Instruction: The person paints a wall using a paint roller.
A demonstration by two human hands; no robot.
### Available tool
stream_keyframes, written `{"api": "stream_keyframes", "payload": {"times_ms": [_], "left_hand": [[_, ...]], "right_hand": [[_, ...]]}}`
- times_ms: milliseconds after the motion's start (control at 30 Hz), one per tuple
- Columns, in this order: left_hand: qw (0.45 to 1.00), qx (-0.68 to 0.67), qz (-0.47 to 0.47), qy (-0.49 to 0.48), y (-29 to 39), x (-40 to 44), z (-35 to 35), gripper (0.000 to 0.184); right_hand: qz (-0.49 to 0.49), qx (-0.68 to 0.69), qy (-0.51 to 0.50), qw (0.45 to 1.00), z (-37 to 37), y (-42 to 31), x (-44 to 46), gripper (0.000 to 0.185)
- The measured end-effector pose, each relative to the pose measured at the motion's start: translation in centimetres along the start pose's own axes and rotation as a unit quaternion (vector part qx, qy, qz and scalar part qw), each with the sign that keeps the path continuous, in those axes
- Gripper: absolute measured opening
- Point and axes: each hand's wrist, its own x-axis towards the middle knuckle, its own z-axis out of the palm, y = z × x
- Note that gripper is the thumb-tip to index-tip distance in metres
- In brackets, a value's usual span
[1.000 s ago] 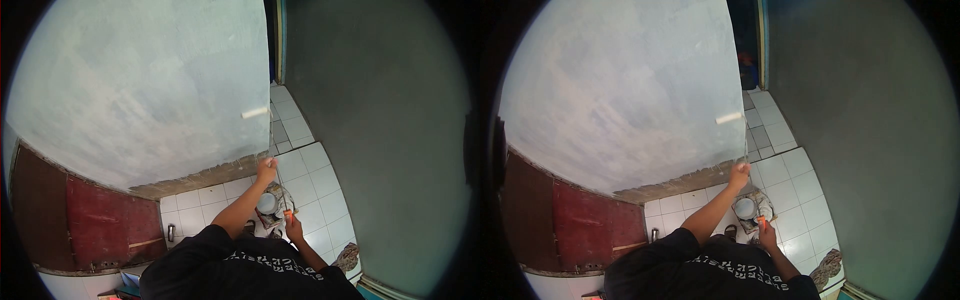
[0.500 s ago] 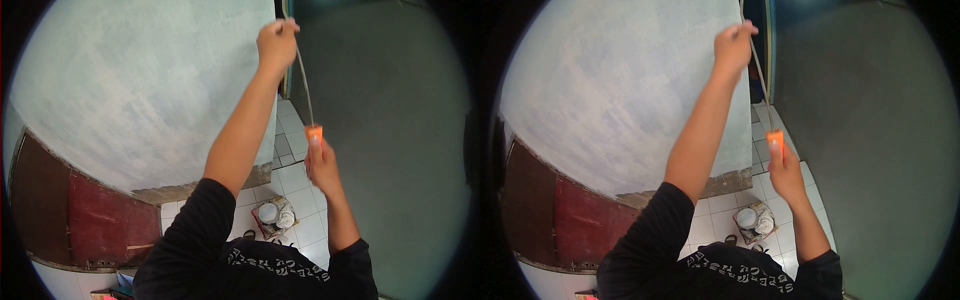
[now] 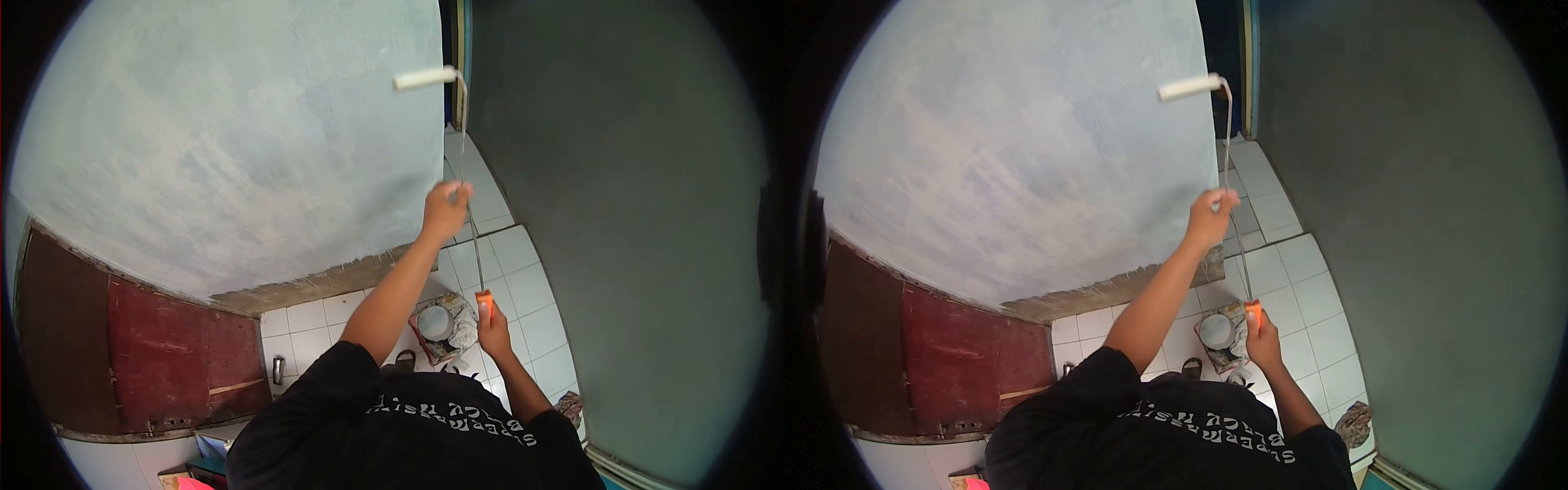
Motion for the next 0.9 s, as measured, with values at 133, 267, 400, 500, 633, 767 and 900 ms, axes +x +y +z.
{"api": "stream_keyframes", "payload": {"times_ms": [133,267,400,500,633,767,900], "left_hand": [[0.994,0.033,-0.094,-0.041,-9.3,-5.6,3.8,0.026],[0.973,0.026,-0.214,-0.083,-15.1,-9.2,6.4,0.023],[0.951,0.027,-0.297,-0.079,-19.0,-10.5,8.0,0.025],[0.943,0.051,-0.312,-0.101,-21.8,-11.1,8.7,0.028],[0.901,0.116,-0.404,-0.106,-24.4,-11.2,9.8,0.032],[0.886,0.093,-0.447,-0.089,-26.7,-11.2,10.6,0.033],[0.887,0.090,-0.443,-0.096,-28.3,-11.8,10.9,0.034]], "right_hand": [[0.137,-0.081,-0.044,0.986,-0.2,4.0,-5.5,0.050],[0.255,-0.106,-0.094,0.957,-0.1,6.2,-7.8,0.050],[0.286,-0.151,-0.077,0.943,1.2,8.0,-8.1,0.059],[0.294,-0.162,-0.081,0.938,1.9,10.3,-7.7,0.064],[0.307,-0.161,-0.092,0.934,3.2,12.2,-7.3,0.069],[0.308,-0.175,-0.096,0.930,3.7,12.4,-6.2,0.069],[0.314,-0.150,-0.093,0.933,3.5,13.2,-6.6,0.067]]}}
